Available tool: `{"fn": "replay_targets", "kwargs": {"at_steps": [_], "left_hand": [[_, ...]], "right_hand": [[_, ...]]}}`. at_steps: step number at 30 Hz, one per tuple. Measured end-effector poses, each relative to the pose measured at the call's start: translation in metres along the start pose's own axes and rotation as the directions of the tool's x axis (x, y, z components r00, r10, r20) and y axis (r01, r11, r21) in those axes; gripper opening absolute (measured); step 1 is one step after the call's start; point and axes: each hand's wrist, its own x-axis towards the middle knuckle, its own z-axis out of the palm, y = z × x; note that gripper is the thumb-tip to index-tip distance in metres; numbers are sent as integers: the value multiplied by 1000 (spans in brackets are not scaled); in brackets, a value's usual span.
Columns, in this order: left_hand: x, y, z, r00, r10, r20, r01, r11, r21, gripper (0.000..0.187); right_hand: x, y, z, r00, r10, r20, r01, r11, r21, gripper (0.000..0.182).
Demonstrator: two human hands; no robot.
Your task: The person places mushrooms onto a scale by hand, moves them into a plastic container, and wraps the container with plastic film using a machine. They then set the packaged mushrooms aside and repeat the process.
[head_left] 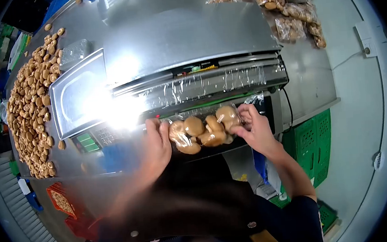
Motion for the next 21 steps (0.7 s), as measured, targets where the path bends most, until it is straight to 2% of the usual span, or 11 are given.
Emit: {"fn": "replay_targets", "kwargs": {"at_steps": [1, 4, 5, 9, 10, 12, 14, 15, 18, 20, 21], "left_hand": [[-3, -19, 15, 988, 71, -138, -68, 997, 28, 9], [-2, -12, 2, 992, 33, -118, -23, 996, 88, 8], [-1, -21, 2, 975, 128, -180, -111, 989, 102, 8], [-1, -42, -20, 940, 250, -234, -167, 932, 323, 13], [-6, -53, -29, 941, 273, -201, -182, 908, 378, 20], [-19, -52, -58, 988, 68, -135, -34, 970, 241, 27], [-36, -24, -91, 976, -218, -11, 218, 976, -10, 33], [-45, -23, -102, 885, -454, 104, 461, 885, -64, 34], [-97, -110, -84, 861, -482, 165, 486, 874, 15, 33], [-125, -144, -51, 945, -258, 202, 215, 953, 212, 36], [-131, -170, -31, 888, -352, 297, 354, 934, 50, 38]], "right_hand": [[-3, 17, 7, 996, -5, -86, 2, 999, -39, 39], [-8, 29, 23, 937, -168, -305, 78, 955, -286, 24], [-6, 25, 28, 894, -208, -398, 73, 942, -328, 18], [-8, 30, 30, 868, -110, -484, -61, 944, -324, 41], [-15, 29, 24, 883, -18, -469, -129, 951, -280, 42], [-32, 22, 8, 889, 170, -425, -273, 942, -194, 43], [-57, 11, 9, 841, 472, -264, -497, 867, -32, 46], [-69, 25, 12, 831, 521, -193, -535, 845, -23, 44], [-102, 97, 60, 867, 455, -203, -475, 877, -63, 35], [-97, 117, 104, 974, 217, -67, -227, 906, -357, 30], [-92, 112, 130, 921, 388, 28, -374, 903, -213, 26]]}}
